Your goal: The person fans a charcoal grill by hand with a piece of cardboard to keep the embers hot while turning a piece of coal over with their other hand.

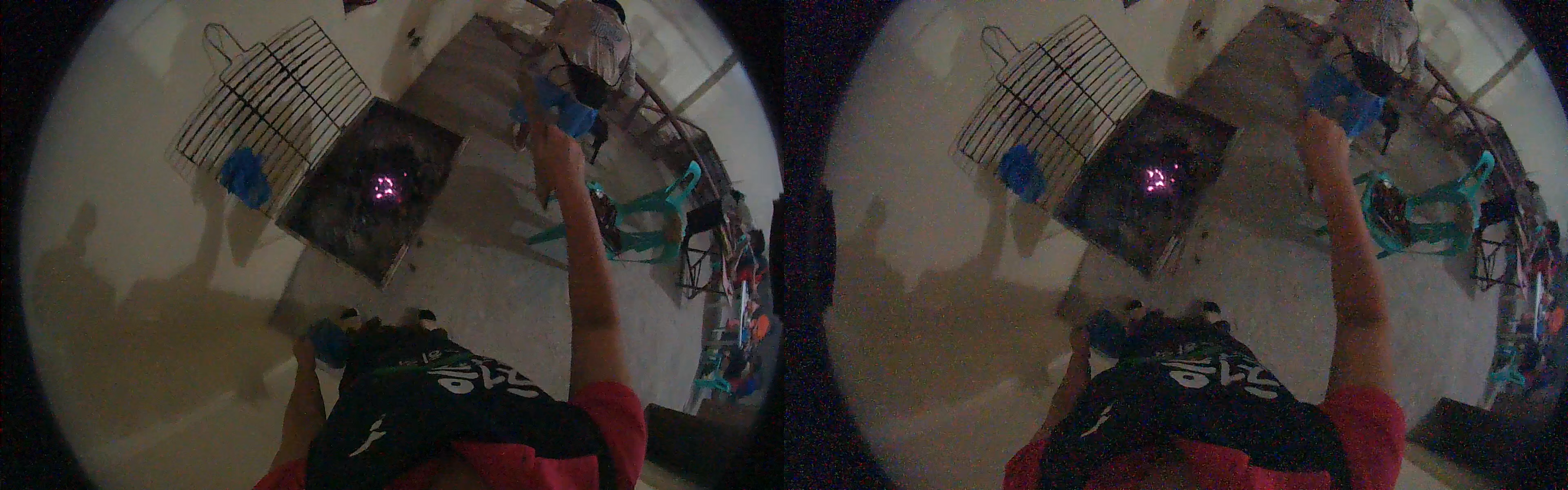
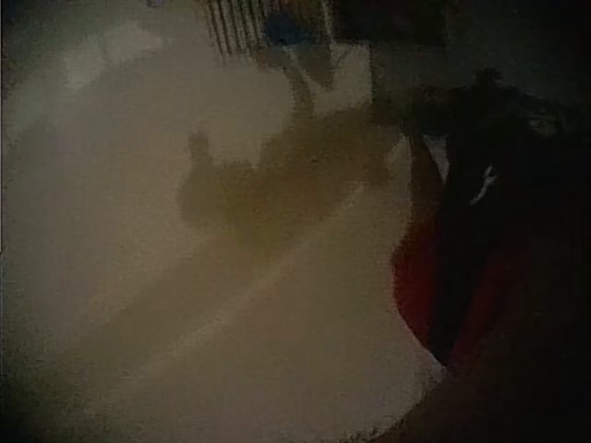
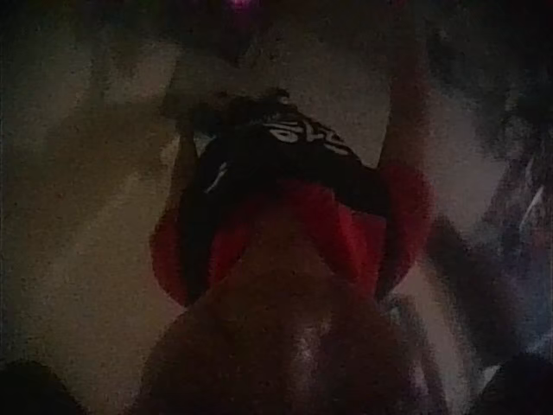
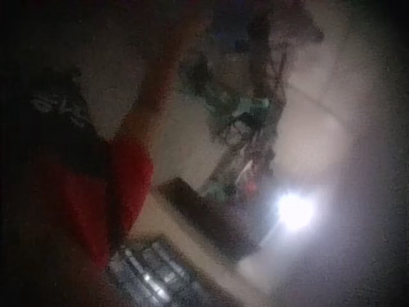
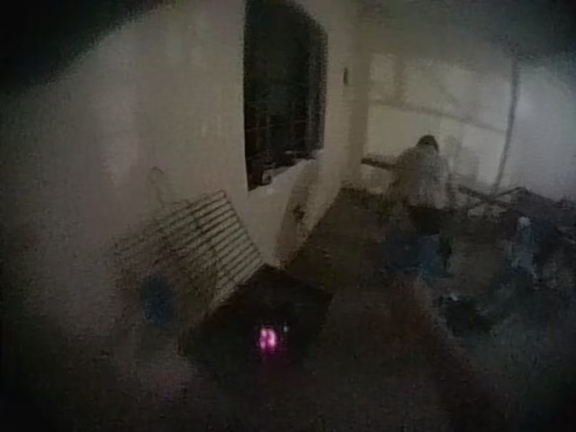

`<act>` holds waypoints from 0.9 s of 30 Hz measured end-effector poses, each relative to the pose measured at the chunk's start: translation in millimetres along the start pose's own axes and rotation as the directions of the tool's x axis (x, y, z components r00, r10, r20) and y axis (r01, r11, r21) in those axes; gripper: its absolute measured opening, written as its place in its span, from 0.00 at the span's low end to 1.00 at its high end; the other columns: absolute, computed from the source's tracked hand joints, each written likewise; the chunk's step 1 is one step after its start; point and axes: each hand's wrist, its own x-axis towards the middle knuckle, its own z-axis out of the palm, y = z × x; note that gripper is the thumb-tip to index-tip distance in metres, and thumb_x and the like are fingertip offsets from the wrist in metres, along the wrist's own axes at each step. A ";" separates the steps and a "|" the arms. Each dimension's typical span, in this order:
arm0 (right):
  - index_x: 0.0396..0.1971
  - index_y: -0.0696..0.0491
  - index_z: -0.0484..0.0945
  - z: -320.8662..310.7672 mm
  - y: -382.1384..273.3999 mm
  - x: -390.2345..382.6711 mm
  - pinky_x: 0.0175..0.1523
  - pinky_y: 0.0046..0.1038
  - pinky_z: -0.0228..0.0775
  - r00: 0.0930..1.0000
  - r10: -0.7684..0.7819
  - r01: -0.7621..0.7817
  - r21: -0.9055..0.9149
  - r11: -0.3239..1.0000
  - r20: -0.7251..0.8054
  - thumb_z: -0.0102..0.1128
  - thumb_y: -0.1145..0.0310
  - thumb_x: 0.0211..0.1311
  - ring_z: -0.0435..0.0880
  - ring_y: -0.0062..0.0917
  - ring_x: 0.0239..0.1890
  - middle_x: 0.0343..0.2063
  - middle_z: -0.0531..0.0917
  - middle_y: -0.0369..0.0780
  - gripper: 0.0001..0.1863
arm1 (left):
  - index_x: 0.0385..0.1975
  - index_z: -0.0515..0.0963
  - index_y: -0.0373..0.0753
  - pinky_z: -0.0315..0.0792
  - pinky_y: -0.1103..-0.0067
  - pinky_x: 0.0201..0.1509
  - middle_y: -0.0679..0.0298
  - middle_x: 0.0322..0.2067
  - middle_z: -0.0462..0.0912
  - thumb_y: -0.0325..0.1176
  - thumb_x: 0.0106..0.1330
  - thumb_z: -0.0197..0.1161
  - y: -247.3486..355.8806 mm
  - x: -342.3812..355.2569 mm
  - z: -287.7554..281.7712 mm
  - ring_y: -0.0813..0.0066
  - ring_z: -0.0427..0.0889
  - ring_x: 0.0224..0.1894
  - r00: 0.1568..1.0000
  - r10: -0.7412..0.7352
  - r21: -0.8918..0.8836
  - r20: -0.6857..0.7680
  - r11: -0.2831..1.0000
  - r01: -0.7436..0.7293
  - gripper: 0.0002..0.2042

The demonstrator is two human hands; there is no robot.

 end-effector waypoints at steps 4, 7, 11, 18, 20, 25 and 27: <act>0.33 0.57 0.72 -6.8 -169.4 -37.2 0.35 0.29 0.66 0.963 -0.156 -0.032 0.663 0.748 0.222 0.54 0.67 0.45 0.75 0.24 0.32 0.30 0.77 0.44 0.14 | 0.35 0.71 0.36 0.67 0.66 0.39 0.51 0.32 0.73 0.37 0.53 0.50 -37.8 42.1 7.6 0.55 0.73 0.35 0.994 0.071 -0.070 -0.078 0.995 -0.076 0.13; 0.37 0.58 0.71 -15.9 -230.1 -44.8 0.39 0.28 0.65 0.877 -0.100 -0.268 0.650 0.711 0.470 0.54 0.65 0.47 0.74 0.23 0.33 0.33 0.77 0.43 0.17 | 0.35 0.71 0.36 0.67 0.67 0.38 0.52 0.32 0.73 0.37 0.53 0.50 -48.4 91.5 -9.0 0.55 0.73 0.34 0.987 0.158 -0.103 -0.037 0.982 -0.161 0.14; 0.35 0.58 0.72 -22.1 -157.8 -42.1 0.34 0.27 0.66 0.858 0.485 -0.511 0.393 0.764 0.170 0.53 0.61 0.47 0.75 0.20 0.31 0.27 0.79 0.40 0.18 | 0.34 0.71 0.36 0.67 0.67 0.37 0.52 0.32 0.73 0.38 0.53 0.50 -67.7 150.0 -39.5 0.55 0.73 0.34 0.977 0.210 -0.133 0.031 0.970 -0.204 0.14; 0.37 0.56 0.72 -18.3 -306.9 -47.1 0.38 0.29 0.65 0.876 0.363 -0.451 0.271 0.851 0.317 0.50 0.64 0.49 0.74 0.23 0.33 0.33 0.78 0.39 0.16 | 0.34 0.71 0.35 0.68 0.67 0.36 0.52 0.32 0.73 0.39 0.53 0.50 -77.0 206.4 -48.7 0.55 0.73 0.33 0.940 0.327 -0.134 -0.094 0.932 -0.337 0.15; 0.38 0.56 0.71 -13.5 -322.0 -39.8 0.39 0.32 0.65 0.827 0.402 -0.543 0.374 0.752 0.393 0.54 0.60 0.46 0.75 0.31 0.33 0.32 0.77 0.44 0.20 | 0.33 0.72 0.36 0.69 0.69 0.34 0.55 0.30 0.75 0.38 0.52 0.51 -90.9 219.0 -40.6 0.57 0.74 0.30 0.870 0.443 0.022 -0.217 0.893 -0.449 0.13; 0.36 0.55 0.71 -41.7 -249.6 -20.5 0.37 0.34 0.65 0.803 0.565 -0.514 -0.260 0.818 0.190 0.49 0.53 0.48 0.75 0.36 0.31 0.27 0.77 0.45 0.21 | 0.37 0.70 0.34 0.64 0.68 0.44 0.48 0.36 0.72 0.33 0.52 0.49 -104.2 257.3 -25.3 0.56 0.71 0.39 0.969 0.246 -0.282 -0.012 0.929 -0.239 0.14; 0.34 0.58 0.72 -47.4 -280.6 -15.2 0.38 0.31 0.65 0.831 0.516 -0.460 -0.262 0.848 0.211 0.51 0.58 0.49 0.75 0.31 0.32 0.27 0.77 0.45 0.19 | 0.38 0.70 0.35 0.65 0.70 0.44 0.51 0.34 0.73 0.34 0.51 0.50 -109.1 252.8 -25.3 0.60 0.73 0.38 0.887 0.461 0.087 -0.031 0.885 -0.458 0.15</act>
